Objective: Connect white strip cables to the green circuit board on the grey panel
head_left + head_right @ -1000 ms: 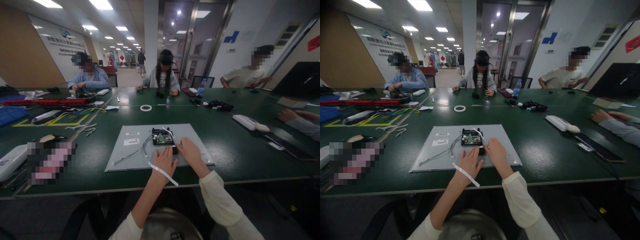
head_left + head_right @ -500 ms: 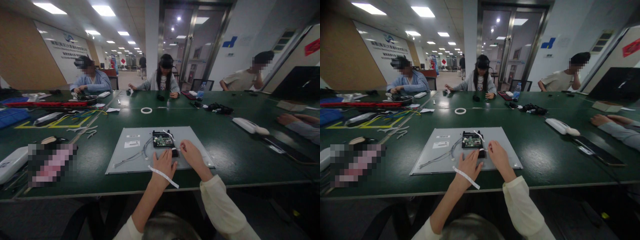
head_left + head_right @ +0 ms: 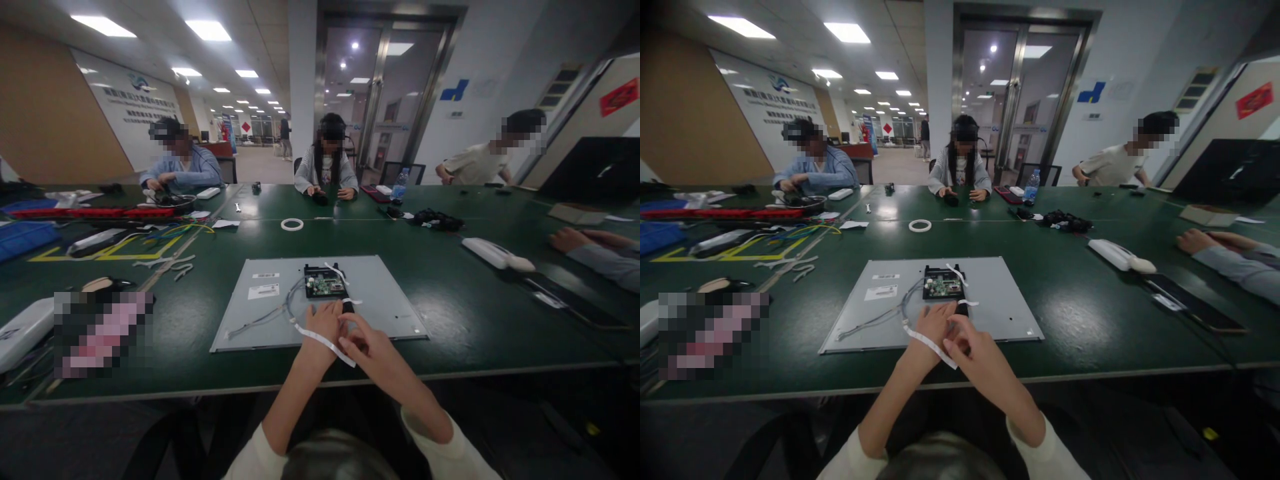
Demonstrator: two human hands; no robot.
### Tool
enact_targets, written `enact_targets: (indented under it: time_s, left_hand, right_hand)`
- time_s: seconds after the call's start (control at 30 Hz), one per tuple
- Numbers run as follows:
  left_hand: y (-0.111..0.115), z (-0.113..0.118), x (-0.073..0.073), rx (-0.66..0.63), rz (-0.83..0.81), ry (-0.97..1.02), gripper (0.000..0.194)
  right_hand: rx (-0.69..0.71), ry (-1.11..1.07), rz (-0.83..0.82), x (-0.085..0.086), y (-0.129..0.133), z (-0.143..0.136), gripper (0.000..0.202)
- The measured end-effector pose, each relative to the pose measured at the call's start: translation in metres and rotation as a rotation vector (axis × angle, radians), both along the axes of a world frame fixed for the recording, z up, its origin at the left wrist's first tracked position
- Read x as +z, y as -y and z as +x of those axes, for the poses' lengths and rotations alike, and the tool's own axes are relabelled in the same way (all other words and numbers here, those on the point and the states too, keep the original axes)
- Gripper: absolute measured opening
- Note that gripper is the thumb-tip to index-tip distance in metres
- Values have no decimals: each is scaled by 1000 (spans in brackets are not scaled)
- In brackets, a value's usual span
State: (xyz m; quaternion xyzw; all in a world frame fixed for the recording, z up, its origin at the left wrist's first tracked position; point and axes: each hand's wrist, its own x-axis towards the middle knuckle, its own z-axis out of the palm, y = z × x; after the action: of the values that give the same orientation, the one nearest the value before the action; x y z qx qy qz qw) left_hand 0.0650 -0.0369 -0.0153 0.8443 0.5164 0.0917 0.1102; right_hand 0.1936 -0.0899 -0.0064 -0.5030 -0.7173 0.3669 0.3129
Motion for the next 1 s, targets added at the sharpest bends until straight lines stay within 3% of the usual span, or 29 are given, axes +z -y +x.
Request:
enact_targets:
  time_s: [0.13,0.3,0.5,0.67,0.73,0.83,1.0]
  left_hand:
    - [0,1,0,6,32,-3,41]
    - [-1,1,-8,7,88,-1,39]
    - [-2,1,-18,7,123,26,41]
    - [-3,-3,-19,-1,104,115,41]
    - [-2,-8,-19,-15,121,253,41]
    - [3,-17,-15,17,76,628,41]
    - [9,-36,5,93,-495,1277,42]
  right_hand:
    - [12,-135,-51,-6,5,-7,36]
    - [107,-340,-105,-10,8,-8,22]
    - [31,-450,-160,-8,13,-9,24]
    - [11,-504,-71,0,19,-9,24]
    - [-15,-504,-15,2,18,-7,23]
    - [-78,-469,90,-2,11,-5,22]
    - [-51,-418,143,-11,-1,-6,19]
